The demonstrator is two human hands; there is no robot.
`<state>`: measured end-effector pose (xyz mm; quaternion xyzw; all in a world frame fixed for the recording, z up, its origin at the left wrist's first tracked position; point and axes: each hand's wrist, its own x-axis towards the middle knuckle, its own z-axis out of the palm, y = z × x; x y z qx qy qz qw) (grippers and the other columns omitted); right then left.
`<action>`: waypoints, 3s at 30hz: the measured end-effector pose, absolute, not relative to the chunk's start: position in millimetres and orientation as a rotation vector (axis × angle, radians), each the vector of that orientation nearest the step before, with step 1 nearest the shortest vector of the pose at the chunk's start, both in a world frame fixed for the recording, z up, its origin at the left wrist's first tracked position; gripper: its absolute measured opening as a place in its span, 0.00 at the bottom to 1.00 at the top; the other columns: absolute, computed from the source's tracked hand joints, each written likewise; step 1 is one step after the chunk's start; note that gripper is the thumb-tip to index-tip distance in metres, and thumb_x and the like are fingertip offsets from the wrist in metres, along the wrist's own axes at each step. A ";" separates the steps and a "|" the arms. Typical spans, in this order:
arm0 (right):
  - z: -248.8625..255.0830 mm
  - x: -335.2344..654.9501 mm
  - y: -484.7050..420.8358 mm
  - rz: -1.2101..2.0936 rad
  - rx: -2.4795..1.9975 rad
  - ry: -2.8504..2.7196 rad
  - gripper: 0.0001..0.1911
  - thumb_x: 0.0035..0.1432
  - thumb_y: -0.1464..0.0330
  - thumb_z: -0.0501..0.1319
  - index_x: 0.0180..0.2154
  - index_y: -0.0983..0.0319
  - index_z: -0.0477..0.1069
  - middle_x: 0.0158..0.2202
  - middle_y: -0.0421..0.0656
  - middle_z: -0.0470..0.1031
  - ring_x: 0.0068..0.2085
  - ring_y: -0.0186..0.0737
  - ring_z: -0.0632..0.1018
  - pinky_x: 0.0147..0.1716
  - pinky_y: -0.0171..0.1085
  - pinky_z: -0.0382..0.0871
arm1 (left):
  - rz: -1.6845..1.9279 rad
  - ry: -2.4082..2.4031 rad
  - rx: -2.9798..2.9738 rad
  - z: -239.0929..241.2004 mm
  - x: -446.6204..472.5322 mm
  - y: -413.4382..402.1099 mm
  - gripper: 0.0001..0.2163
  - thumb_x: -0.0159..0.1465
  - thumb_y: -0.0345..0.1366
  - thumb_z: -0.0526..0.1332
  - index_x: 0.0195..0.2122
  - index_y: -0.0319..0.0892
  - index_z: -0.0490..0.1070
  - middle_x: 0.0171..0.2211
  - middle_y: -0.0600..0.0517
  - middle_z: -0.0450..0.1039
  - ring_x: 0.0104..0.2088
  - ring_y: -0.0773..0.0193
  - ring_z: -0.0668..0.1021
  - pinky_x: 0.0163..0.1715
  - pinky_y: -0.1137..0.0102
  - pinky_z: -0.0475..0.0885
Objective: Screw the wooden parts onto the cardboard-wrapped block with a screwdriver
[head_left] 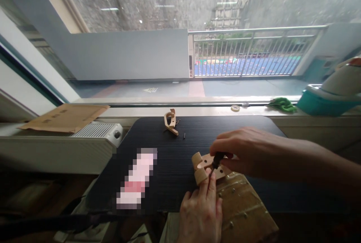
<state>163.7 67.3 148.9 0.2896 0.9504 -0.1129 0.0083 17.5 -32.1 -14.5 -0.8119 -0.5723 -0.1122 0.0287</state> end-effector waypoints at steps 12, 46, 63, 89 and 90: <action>73.2 174.2 49.1 -1.152 1.342 3.337 0.21 0.59 0.69 0.57 0.54 0.55 0.60 0.37 0.38 0.75 0.26 0.29 0.70 0.29 0.31 0.65 | -0.266 -1.835 -2.479 -7.4 19.4 -32.2 0.24 0.61 0.31 0.53 0.60 0.37 0.58 0.60 0.42 0.60 0.40 0.60 0.79 0.40 0.68 0.74; 57.5 168.3 51.2 -0.913 1.436 3.545 0.18 0.58 0.72 0.58 0.51 0.56 0.65 0.37 0.39 0.73 0.31 0.32 0.70 0.33 0.35 0.65 | -0.227 -2.010 -2.551 -1.3 23.9 -31.7 0.25 0.61 0.32 0.52 0.61 0.38 0.56 0.63 0.44 0.54 0.46 0.58 0.77 0.45 0.65 0.72; 56.6 164.3 49.0 -1.123 1.471 3.505 0.13 0.57 0.67 0.60 0.45 0.56 0.67 0.33 0.38 0.73 0.30 0.31 0.72 0.31 0.33 0.67 | -0.237 -2.095 -2.516 1.4 26.7 -31.1 0.25 0.61 0.31 0.53 0.60 0.40 0.57 0.62 0.45 0.55 0.42 0.59 0.78 0.45 0.64 0.72; 59.3 163.7 49.1 -1.111 1.485 3.455 0.18 0.57 0.71 0.58 0.50 0.56 0.65 0.38 0.40 0.74 0.28 0.30 0.70 0.28 0.31 0.67 | -0.225 -2.106 -2.509 5.3 29.3 -31.2 0.24 0.62 0.31 0.53 0.60 0.40 0.58 0.62 0.44 0.56 0.46 0.58 0.77 0.45 0.65 0.72; 59.6 163.9 48.8 -1.136 1.446 3.462 0.19 0.57 0.71 0.57 0.51 0.56 0.64 0.39 0.40 0.74 0.29 0.30 0.71 0.29 0.31 0.67 | -0.229 -2.102 -2.512 5.1 29.3 -31.5 0.24 0.62 0.31 0.53 0.60 0.39 0.58 0.62 0.44 0.56 0.46 0.58 0.76 0.46 0.65 0.72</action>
